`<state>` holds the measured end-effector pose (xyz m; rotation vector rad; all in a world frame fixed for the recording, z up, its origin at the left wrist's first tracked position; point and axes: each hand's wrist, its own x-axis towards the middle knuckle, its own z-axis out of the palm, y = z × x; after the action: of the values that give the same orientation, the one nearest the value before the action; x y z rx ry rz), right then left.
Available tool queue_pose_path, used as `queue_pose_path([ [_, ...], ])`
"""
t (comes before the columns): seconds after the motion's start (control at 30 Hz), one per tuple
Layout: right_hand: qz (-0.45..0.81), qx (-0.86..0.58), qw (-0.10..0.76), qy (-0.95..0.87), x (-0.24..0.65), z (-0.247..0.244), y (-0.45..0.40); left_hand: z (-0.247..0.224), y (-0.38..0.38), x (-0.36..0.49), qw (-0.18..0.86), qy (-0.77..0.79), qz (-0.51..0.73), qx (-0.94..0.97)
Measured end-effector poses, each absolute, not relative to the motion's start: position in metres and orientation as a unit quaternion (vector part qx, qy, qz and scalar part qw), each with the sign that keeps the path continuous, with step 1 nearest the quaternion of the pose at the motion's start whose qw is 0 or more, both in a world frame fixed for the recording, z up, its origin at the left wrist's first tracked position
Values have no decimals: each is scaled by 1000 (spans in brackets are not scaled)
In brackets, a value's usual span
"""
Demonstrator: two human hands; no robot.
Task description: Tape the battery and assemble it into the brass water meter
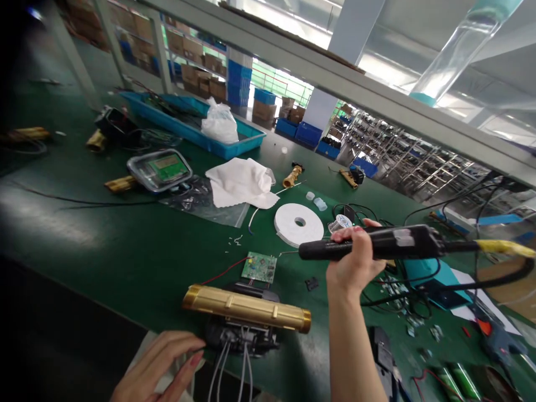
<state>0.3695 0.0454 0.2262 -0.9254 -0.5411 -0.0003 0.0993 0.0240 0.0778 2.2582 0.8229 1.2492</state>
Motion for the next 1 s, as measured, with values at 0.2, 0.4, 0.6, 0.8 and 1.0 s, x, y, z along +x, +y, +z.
queue_pose_path([
  [0.2, 69, -383, 876, -287, 334, 263, -10, 117, 17, 104, 327, 299, 459, 770],
  [0.4, 150, -396, 851, -311, 292, 257, -43, 122, 6, 105, 528, 337, 371, 685],
  [0.6, 202, -386, 852, -290, 268, 252, -47, 124, 0, 100, 557, 347, 366, 659],
  [0.8, 222, -394, 839, -301, 265, 250, -49, 123, 2, 97, 492, 324, 402, 701],
  [1.0, 205, -414, 827, -321, 264, 246, -49, 119, 2, 97, 433, 267, 410, 757],
])
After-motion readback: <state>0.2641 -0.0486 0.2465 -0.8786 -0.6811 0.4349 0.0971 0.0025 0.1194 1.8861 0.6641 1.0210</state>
